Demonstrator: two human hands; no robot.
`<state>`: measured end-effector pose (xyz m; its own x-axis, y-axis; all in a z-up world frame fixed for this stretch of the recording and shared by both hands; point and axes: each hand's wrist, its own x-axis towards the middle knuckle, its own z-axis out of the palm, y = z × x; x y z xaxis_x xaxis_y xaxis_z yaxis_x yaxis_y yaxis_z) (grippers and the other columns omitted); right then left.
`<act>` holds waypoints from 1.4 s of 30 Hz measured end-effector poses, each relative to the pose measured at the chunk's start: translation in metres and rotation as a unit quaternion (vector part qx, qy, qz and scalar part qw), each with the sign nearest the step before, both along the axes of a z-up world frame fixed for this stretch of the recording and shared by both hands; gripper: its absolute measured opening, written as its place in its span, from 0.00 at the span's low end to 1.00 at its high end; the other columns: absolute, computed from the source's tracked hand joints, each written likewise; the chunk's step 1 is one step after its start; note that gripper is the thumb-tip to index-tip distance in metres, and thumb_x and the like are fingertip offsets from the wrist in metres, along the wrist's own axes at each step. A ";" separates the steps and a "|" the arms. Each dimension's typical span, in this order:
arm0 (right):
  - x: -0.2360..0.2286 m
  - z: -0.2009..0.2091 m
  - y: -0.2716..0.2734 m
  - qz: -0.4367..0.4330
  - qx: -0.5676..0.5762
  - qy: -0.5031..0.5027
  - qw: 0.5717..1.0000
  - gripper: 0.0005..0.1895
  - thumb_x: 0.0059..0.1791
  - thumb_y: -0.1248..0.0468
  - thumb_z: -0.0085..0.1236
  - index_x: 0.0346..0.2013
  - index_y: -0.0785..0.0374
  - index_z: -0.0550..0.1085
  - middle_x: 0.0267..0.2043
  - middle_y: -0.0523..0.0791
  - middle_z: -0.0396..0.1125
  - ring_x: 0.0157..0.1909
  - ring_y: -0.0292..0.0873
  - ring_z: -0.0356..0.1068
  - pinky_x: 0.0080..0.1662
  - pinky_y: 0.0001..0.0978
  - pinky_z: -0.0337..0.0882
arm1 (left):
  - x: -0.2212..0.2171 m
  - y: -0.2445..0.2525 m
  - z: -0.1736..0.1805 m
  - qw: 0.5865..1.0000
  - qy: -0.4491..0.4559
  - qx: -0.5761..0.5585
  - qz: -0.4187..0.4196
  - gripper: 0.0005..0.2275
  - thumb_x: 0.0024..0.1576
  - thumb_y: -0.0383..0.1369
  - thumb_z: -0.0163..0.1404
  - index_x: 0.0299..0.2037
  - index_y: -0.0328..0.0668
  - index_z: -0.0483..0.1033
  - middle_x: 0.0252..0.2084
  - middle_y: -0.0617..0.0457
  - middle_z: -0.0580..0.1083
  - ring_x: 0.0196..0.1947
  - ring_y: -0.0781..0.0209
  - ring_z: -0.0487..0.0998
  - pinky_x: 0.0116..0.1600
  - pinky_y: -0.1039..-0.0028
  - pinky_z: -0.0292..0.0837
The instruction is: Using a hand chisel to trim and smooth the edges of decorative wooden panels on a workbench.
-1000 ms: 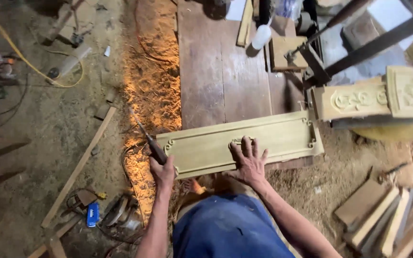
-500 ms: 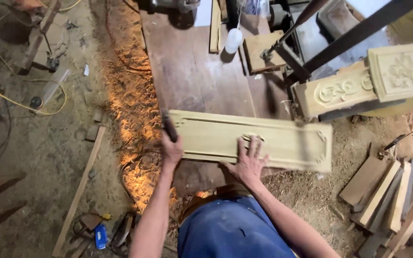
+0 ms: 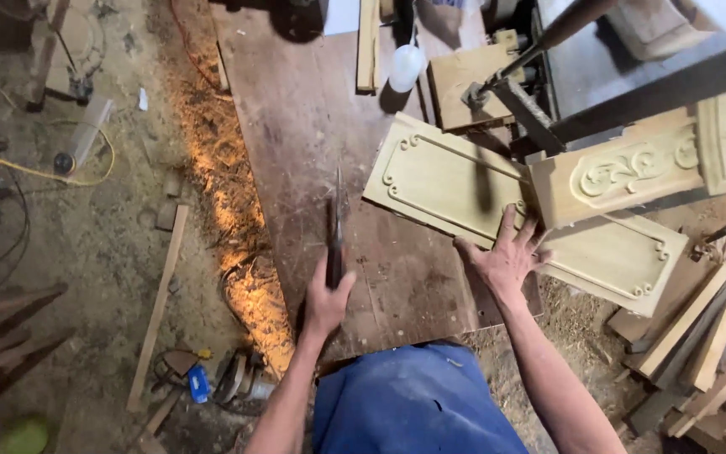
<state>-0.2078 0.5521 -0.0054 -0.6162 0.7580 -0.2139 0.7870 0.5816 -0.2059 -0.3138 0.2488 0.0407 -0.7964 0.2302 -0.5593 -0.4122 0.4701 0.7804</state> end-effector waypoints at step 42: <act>-0.134 -0.077 -0.055 0.290 0.104 0.081 0.948 0.60 0.46 0.17 0.50 0.79 0.53 0.57 0.80 0.60 0.40 0.77 0.73 0.31 0.67 0.71 0.26 | -0.054 -0.048 -0.040 0.980 0.096 0.019 -0.175 0.22 0.63 0.40 0.49 0.69 0.52 0.70 0.54 0.32 0.77 0.50 0.32 0.79 0.45 0.47 0.78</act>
<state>-0.3419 0.4971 -0.0829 -0.9543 0.2969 0.0350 0.2902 0.9481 -0.1300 -0.3675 0.2009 0.0006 -0.7540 0.5260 -0.3935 -0.0747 0.5265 0.8469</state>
